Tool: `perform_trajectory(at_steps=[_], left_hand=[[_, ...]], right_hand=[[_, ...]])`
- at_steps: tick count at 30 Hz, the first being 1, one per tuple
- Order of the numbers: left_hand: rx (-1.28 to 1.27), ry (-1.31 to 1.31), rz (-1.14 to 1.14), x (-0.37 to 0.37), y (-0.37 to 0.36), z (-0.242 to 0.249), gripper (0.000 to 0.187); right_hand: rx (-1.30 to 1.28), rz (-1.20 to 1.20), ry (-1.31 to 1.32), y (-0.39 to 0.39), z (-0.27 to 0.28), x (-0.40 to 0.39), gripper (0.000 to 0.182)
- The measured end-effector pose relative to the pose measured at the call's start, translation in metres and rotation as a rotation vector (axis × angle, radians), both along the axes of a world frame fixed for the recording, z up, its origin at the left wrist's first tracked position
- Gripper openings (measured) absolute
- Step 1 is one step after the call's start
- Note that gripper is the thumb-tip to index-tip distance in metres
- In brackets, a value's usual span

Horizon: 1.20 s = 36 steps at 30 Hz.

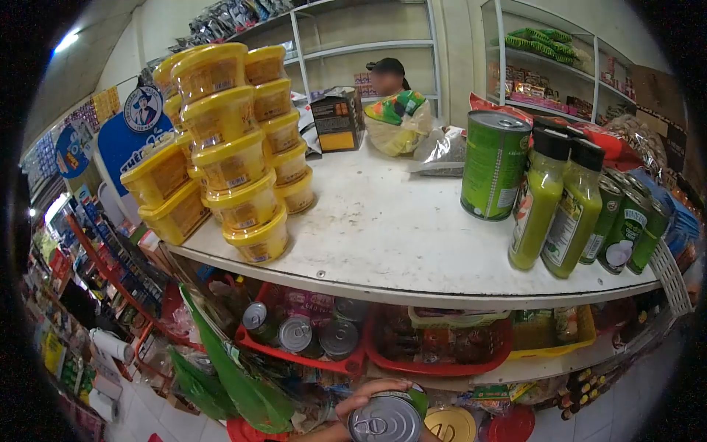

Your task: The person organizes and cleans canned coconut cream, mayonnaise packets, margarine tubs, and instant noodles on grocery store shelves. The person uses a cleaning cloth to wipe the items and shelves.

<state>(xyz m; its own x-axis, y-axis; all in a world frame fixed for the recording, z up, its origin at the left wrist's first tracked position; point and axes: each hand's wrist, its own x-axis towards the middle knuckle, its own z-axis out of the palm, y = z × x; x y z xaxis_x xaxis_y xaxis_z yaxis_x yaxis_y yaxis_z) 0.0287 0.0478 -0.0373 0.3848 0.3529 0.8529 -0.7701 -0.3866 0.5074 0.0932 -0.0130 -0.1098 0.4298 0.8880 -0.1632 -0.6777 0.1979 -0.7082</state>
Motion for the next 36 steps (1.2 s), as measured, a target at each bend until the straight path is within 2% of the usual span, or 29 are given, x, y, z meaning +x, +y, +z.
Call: perform_trajectory(at_steps=[3, 6, 7, 10, 13, 16, 17, 19, 21, 22, 23, 24, 25, 26, 28, 29, 31, 34, 36], left_hand=[[0.067, -0.134, 0.013, 0.014, 0.002, -0.024, 0.051], [0.032, 0.017, 0.015, 0.007, -0.005, -0.025, 0.056], [-0.026, 0.005, -0.069, 0.006, -0.006, -0.016, 0.06], [-0.086, -0.046, -0.106, 0.014, -0.012, -0.024, 0.068], [-0.116, -0.012, -0.086, 0.011, -0.007, -0.013, 0.082], [-0.142, 0.02, -0.018, 0.01, -0.004, -0.013, 0.091], [-0.121, 0.054, 0.031, 0.009, -0.001, -0.007, 0.091], [-0.093, 0.128, 0.129, 0.005, 0.0, 0.001, 0.093], [-0.151, 0.351, 0.115, 0.0, -0.001, 0.0, 0.092], [-0.145, 0.481, 0.14, -0.001, 0.0, 0.002, 0.091], [-0.06, 0.528, 0.158, 0.003, 0.001, 0.003, 0.088], [-0.139, 0.518, 0.032, 0.008, 0.0, -0.003, 0.086], [-0.145, 0.561, -0.015, 0.008, 0.002, 0.0, 0.085], [-0.151, 0.6, -0.062, 0.007, 0.004, 0.003, 0.084], [-0.192, 0.705, -0.171, 0.005, 0.002, 0.005, 0.087], [-0.215, 0.756, -0.225, 0.003, 0.002, 0.005, 0.088], [-0.195, 0.738, -0.174, 0.003, 0.009, 0.013, 0.086], [-0.185, 0.65, -0.039, 0.002, 0.022, 0.023, 0.084], [-0.226, 0.592, 0.028, -0.002, 0.026, 0.026, 0.084]], right_hand=[[-0.044, 0.014, -0.031, -0.004, -0.009, -0.004, 0.041], [-0.073, -0.006, -0.054, -0.012, -0.011, -0.002, 0.041], [-0.087, -0.015, -0.061, -0.015, -0.012, -0.002, 0.041], [-0.12, -0.031, -0.07, -0.026, -0.018, -0.002, 0.041], [-0.151, -0.052, -0.071, -0.039, -0.018, 0.001, 0.041], [-0.14, -0.188, -0.118, -0.057, 0.003, 0.007, 0.041], [-0.009, -0.287, -0.137, -0.057, 0.021, 0.017, 0.033], [0.021, -0.525, -0.239, -0.061, 0.01, 0.037, 0.037], [0.408, -0.463, -0.062, -0.067, -0.004, 0.043, 0.043], [0.299, -0.57, -0.169, -0.06, 0.017, 0.035, 0.044], [0.371, -0.556, -0.693, -0.048, 0.041, 0.037, 0.045], [0.431, -0.509, -1.217, -0.038, 0.06, 0.041, 0.047], [0.32, -0.475, -1.306, -0.045, 0.065, 0.05, 0.048], [0.262, -0.565, -1.357, -0.041, 0.077, 0.057, 0.053], [0.209, -0.76, -0.839, -0.023, 0.096, 0.046, 0.051], [0.105, -0.838, -0.838, -0.021, 0.093, 0.042, 0.051], [-0.108, -0.983, -0.837, -0.021, 0.08, 0.035, 0.051], [-0.077, -0.757, -0.535, -0.034, 0.032, 0.018, 0.047], [-0.026, -0.652, -0.589, -0.038, 0.019, 0.01, 0.05]])
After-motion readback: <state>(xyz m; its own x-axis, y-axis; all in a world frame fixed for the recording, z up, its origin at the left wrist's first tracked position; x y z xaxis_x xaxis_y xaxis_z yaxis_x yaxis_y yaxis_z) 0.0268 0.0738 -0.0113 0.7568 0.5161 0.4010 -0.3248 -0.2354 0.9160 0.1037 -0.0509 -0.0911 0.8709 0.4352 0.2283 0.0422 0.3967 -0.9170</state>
